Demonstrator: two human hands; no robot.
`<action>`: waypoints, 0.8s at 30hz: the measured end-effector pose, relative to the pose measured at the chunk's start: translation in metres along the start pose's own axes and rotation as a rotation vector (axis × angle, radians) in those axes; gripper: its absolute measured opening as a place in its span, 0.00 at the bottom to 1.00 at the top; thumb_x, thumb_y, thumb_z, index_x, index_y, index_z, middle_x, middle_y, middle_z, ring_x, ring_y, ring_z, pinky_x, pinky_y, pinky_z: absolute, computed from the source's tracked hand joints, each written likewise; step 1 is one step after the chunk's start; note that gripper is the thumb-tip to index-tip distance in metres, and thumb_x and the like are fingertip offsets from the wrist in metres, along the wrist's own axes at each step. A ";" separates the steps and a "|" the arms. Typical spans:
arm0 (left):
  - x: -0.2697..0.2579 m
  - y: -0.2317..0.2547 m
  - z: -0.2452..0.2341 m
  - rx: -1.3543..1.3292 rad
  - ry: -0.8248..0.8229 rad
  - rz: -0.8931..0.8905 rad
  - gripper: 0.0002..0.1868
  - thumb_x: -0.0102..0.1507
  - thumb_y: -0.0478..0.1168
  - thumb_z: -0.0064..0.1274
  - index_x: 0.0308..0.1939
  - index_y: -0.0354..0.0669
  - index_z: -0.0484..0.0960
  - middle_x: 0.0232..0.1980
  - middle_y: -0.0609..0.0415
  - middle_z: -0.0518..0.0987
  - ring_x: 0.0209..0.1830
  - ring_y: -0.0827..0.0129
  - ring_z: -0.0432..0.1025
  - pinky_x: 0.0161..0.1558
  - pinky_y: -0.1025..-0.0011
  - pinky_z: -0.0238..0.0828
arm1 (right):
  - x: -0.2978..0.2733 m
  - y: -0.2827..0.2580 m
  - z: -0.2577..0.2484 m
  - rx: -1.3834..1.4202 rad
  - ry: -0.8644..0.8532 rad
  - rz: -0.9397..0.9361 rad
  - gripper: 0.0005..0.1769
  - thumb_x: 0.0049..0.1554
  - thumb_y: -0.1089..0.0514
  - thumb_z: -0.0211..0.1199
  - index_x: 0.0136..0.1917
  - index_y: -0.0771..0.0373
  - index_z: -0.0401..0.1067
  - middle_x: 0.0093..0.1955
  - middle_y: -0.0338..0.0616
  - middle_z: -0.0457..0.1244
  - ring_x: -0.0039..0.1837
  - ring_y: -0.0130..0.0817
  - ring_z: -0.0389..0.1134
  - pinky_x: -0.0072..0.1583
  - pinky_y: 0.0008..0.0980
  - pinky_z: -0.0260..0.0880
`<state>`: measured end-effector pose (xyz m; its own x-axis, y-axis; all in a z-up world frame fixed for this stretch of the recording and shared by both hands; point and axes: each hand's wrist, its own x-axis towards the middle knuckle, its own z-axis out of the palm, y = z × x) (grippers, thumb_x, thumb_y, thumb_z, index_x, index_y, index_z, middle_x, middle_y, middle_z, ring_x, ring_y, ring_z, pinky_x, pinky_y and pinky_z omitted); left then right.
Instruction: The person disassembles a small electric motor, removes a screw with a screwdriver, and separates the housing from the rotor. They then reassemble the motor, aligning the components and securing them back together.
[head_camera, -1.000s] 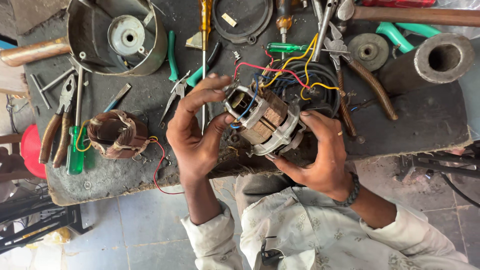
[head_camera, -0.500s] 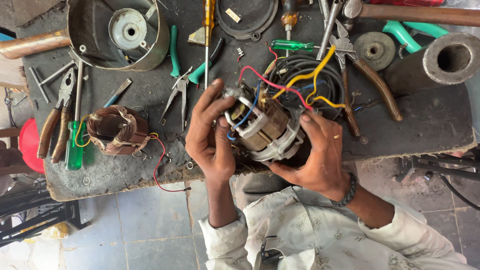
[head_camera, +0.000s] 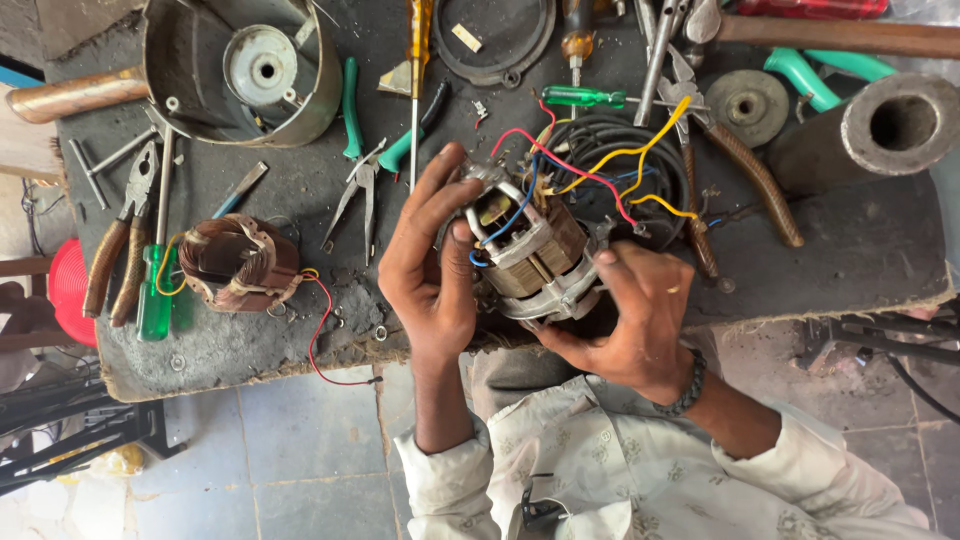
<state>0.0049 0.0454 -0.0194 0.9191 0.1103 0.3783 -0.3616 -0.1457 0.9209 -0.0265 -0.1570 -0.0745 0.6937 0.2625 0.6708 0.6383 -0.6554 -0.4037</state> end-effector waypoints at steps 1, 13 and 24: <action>-0.001 -0.002 0.000 -0.017 0.006 -0.002 0.12 0.76 0.32 0.47 0.62 0.30 0.78 0.74 0.37 0.71 0.75 0.57 0.68 0.77 0.63 0.62 | -0.001 0.000 -0.001 -0.007 -0.010 0.009 0.56 0.47 0.38 0.83 0.72 0.70 0.55 0.61 0.54 0.61 0.61 0.48 0.63 0.62 0.49 0.56; 0.000 0.008 -0.026 0.053 -0.016 -0.096 0.17 0.78 0.34 0.45 0.69 0.28 0.74 0.69 0.37 0.77 0.71 0.60 0.71 0.75 0.63 0.65 | 0.000 -0.001 -0.002 -0.060 0.002 0.012 0.54 0.47 0.37 0.81 0.69 0.73 0.59 0.55 0.54 0.64 0.54 0.48 0.65 0.59 0.49 0.58; -0.021 0.028 -0.056 0.237 0.416 0.065 0.15 0.80 0.39 0.50 0.64 0.29 0.74 0.55 0.39 0.83 0.56 0.62 0.79 0.63 0.66 0.79 | 0.001 -0.002 -0.001 -0.019 0.009 0.015 0.55 0.46 0.37 0.82 0.70 0.72 0.59 0.57 0.54 0.65 0.55 0.49 0.66 0.58 0.49 0.58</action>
<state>-0.0333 0.0940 0.0039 0.7376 0.4701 0.4848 -0.3264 -0.3802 0.8654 -0.0272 -0.1561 -0.0720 0.6998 0.2463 0.6705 0.6216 -0.6724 -0.4018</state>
